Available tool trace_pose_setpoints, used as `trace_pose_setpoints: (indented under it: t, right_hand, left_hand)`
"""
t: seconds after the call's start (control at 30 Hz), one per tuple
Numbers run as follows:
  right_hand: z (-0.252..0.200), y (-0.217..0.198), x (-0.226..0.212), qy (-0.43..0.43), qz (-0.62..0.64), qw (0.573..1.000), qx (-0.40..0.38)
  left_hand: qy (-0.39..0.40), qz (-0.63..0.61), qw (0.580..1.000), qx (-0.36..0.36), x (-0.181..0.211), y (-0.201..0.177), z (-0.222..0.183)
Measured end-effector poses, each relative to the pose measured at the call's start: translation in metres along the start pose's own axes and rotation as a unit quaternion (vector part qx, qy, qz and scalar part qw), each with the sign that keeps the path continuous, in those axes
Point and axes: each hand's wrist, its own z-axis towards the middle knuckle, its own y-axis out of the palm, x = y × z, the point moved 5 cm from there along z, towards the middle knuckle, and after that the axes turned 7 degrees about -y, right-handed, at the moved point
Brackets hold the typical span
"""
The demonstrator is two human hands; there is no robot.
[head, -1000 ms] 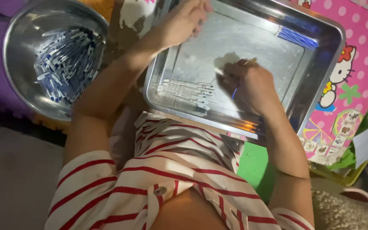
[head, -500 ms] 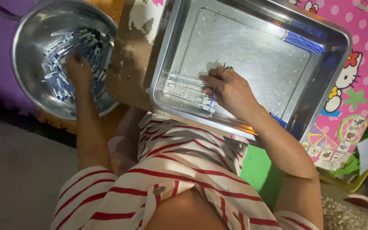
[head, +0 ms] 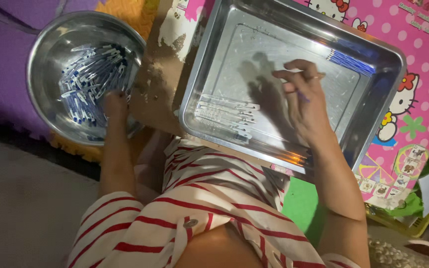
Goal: The person assembles pens by hand, inserting blue ink cartridges into white pen barrels and placing the finished items onto a metal tray.
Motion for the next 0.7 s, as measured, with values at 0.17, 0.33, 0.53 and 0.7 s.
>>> trace_pose_setpoints:
  t: [0.17, 0.33, 0.53, 0.7]
  right_hand:
    - [-0.001, -0.021, 0.010, -0.002, 0.104, 0.988, 0.114]
    - [-0.009, -0.016, 0.010, 0.119, 0.186, 0.967, 0.125]
    - [-0.003, -0.017, -0.035, 0.070, 0.264, 0.958, 0.085]
    - [-0.017, -0.004, -0.061, 0.079, 0.365, 0.927, 0.033]
  left_hand:
    - [0.040, -0.231, 0.919, 0.318, 0.099, -0.155, -0.044]
    - [0.217, -0.627, 0.711, 0.232, 0.172, -0.267, -0.066]
    - [0.052, -0.846, 0.525, -0.081, 0.320, -0.301, -0.171]
    - [0.332, -0.861, 0.374, -0.092, 0.420, -0.306, -0.247]
